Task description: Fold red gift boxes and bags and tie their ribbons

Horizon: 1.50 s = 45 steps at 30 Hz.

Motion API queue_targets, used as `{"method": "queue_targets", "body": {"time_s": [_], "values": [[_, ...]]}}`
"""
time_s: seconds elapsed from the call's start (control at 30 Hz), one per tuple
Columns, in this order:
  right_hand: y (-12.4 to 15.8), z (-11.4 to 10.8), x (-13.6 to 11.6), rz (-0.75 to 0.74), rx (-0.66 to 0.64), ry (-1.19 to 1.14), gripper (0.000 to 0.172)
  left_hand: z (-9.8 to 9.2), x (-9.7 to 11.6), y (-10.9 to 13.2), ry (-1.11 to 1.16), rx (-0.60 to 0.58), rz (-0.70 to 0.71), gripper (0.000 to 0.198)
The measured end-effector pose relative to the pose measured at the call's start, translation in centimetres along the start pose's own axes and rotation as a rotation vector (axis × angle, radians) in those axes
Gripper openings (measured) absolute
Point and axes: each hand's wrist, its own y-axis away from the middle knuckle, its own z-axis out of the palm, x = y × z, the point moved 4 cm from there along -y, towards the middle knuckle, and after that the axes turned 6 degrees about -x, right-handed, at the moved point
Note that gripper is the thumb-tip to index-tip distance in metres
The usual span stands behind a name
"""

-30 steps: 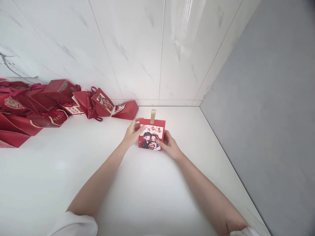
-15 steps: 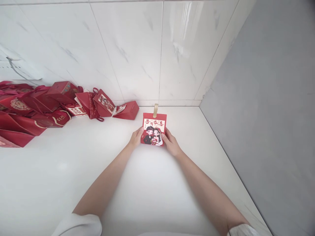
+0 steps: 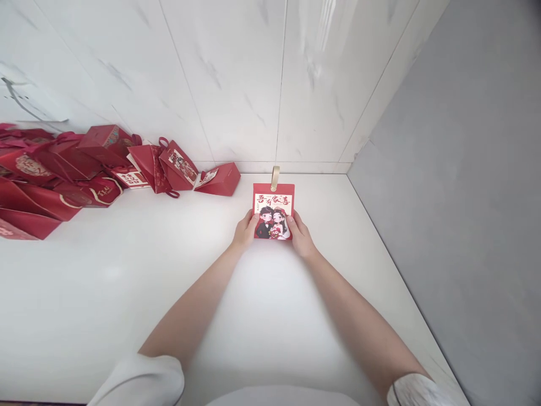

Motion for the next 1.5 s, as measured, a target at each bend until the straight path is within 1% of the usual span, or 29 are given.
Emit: {"method": "queue_targets", "body": {"time_s": [0.13,0.2,0.3,0.4,0.53,0.67,0.83,0.97,1.13,1.33,1.5], "values": [[-0.3,-0.2,0.4,0.02,0.019,-0.011,0.062,-0.1,0.5,-0.5,0.077,-0.064,0.026,0.062],[-0.4,-0.5,0.5,0.029,0.039,-0.025,0.063,0.0,0.9,-0.3,0.11,-0.119,0.066,0.064],[-0.5,-0.9,0.6,0.035,0.093,-0.052,0.067,0.4,1.5,0.0,0.115,-0.249,0.152,0.074],[-0.6,-1.1,0.5,0.037,0.124,-0.079,0.067,0.6,1.4,0.1,0.082,-0.308,0.152,0.085],[-0.7,-1.0,0.2,0.038,0.109,-0.122,0.059,0.7,1.0,-0.1,0.118,-0.292,0.079,0.079],[-0.8,-0.9,0.0,0.056,0.105,-0.155,0.054,0.8,0.9,-0.1,0.138,-0.272,0.064,0.075],[-0.9,-1.1,0.4,0.074,0.121,-0.173,0.052,0.7,0.8,0.0,0.149,-0.263,0.048,0.073],[-1.0,-1.1,0.6,0.064,0.107,-0.202,0.052,0.6,0.7,0.0,0.137,-0.254,0.055,0.072],[-1.0,-1.2,0.5,0.059,0.123,-0.179,0.053,0.6,0.7,0.0,0.138,-0.246,0.041,0.068],[-1.1,-1.2,0.4,0.047,0.117,-0.181,0.053,0.7,1.2,0.0,0.109,-0.225,0.042,0.072],[-1.1,-1.2,0.6,0.032,0.118,-0.18,0.052,0.6,1.0,0.0,0.086,-0.213,0.047,0.066]]}}
